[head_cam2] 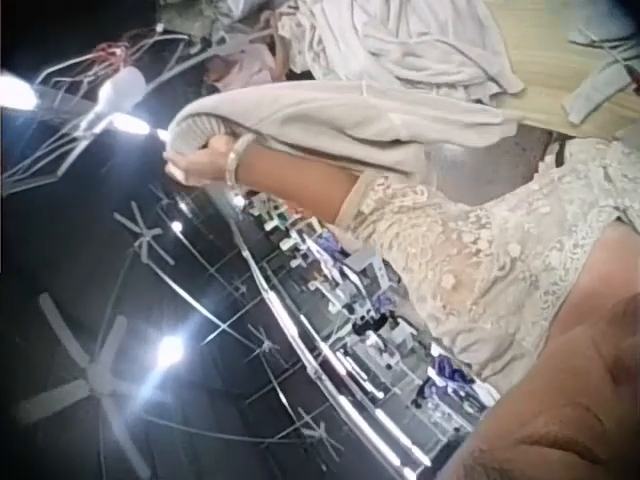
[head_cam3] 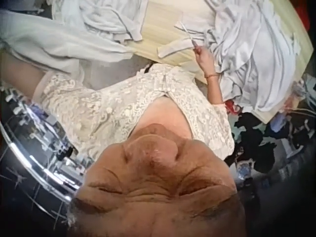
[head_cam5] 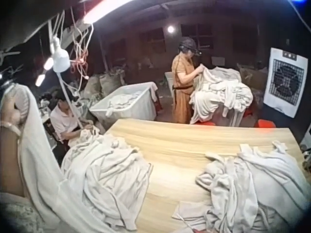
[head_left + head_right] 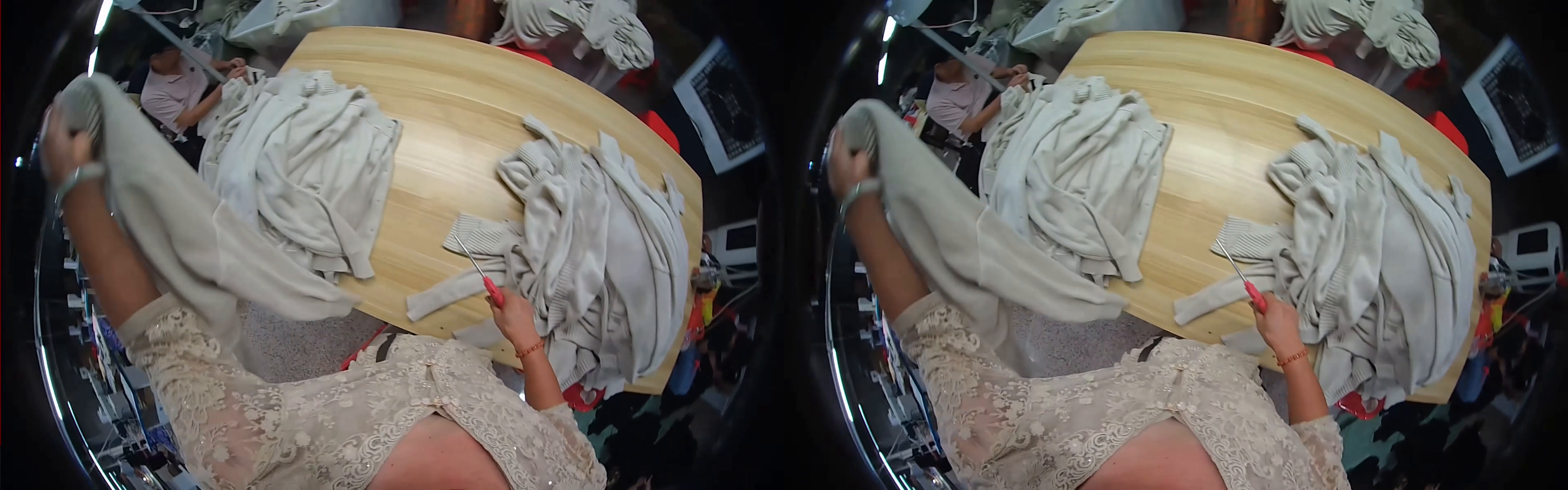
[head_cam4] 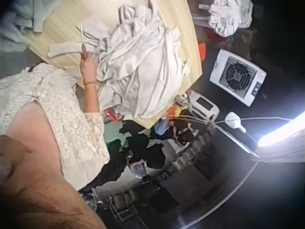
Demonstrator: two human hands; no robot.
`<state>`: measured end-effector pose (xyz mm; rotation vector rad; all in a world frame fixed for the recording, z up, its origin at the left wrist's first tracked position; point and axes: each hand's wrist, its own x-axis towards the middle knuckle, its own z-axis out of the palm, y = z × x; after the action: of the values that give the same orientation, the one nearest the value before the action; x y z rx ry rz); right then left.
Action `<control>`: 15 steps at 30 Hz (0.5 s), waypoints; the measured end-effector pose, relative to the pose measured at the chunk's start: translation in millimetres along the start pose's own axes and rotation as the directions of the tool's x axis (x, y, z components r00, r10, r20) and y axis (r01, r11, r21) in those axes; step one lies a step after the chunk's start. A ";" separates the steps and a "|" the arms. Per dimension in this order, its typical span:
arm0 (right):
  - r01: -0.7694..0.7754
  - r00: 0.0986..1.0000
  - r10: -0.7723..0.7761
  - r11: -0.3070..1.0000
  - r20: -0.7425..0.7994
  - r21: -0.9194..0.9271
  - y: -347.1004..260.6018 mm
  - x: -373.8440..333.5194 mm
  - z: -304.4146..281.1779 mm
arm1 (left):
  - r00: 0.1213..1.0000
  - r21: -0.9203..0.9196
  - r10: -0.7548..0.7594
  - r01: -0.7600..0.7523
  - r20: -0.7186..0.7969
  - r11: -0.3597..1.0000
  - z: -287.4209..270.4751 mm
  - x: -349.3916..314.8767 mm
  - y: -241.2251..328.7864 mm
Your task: The recorder uses a pair of scissors to trim loose threads from several beige knitted cardigans on a workbench.
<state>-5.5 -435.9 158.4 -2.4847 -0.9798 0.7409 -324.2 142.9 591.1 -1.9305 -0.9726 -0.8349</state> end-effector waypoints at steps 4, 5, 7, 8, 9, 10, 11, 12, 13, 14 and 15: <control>-0.096 0.995 0.097 0.995 -0.033 0.027 -1.1 2.5 3.6 | 0.609 -0.891 -0.672 0.416 0.421 -0.181 118.7 50.8 118.8; -0.076 0.994 0.081 0.995 -0.070 0.068 -4.6 5.8 6.4 | 0.729 -0.878 -0.646 0.439 0.226 0.189 170.5 71.5 66.5; -0.164 0.978 0.173 0.983 -0.119 0.084 -10.0 10.3 6.9 | 0.680 -0.851 -0.514 0.455 0.522 -0.262 238.1 60.6 117.4; -0.177 0.966 0.191 0.980 -0.177 0.091 -5.4 10.8 11.0 | 0.666 -0.757 -0.387 0.634 0.638 -0.157 260.6 37.3 160.4; -0.214 0.956 0.229 0.972 -0.185 0.102 -11.2 13.6 8.3 | 0.733 -0.760 -0.227 0.648 0.641 -0.051 273.5 13.6 189.9; -0.355 0.922 0.355 0.934 -0.156 0.032 -14.4 9.8 -2.1 | 0.727 -0.726 0.000 0.685 0.686 -0.061 252.6 -21.6 271.4; -0.415 0.893 0.417 0.909 -0.169 0.049 -14.6 2.7 -10.3 | 0.766 -0.754 0.239 0.637 0.597 -0.161 237.2 -67.0 342.2; -0.440 0.877 0.444 0.896 -0.180 0.066 -11.6 -1.5 -15.6 | 0.805 -0.789 0.355 0.568 0.475 -0.233 216.4 -106.9 402.0; -0.460 0.851 0.472 0.881 -0.228 0.110 -2.5 -7.2 -15.4 | 0.765 -0.812 0.450 0.568 0.461 -0.134 191.2 -153.1 451.3; -0.488 0.815 0.511 0.860 -0.274 0.150 13.1 -17.7 -9.0 | 0.725 -0.909 0.608 0.417 0.325 -0.012 134.5 -189.1 500.7; -0.420 0.776 0.509 0.858 -0.373 0.297 30.2 -26.3 2.5 | 0.719 -0.975 0.687 0.212 0.110 -0.066 95.6 -221.2 535.9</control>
<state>-7.7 -475.0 149.9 -2.5642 -0.1080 0.3444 43.4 -51.2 175.8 -3.8136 0.0890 -0.6079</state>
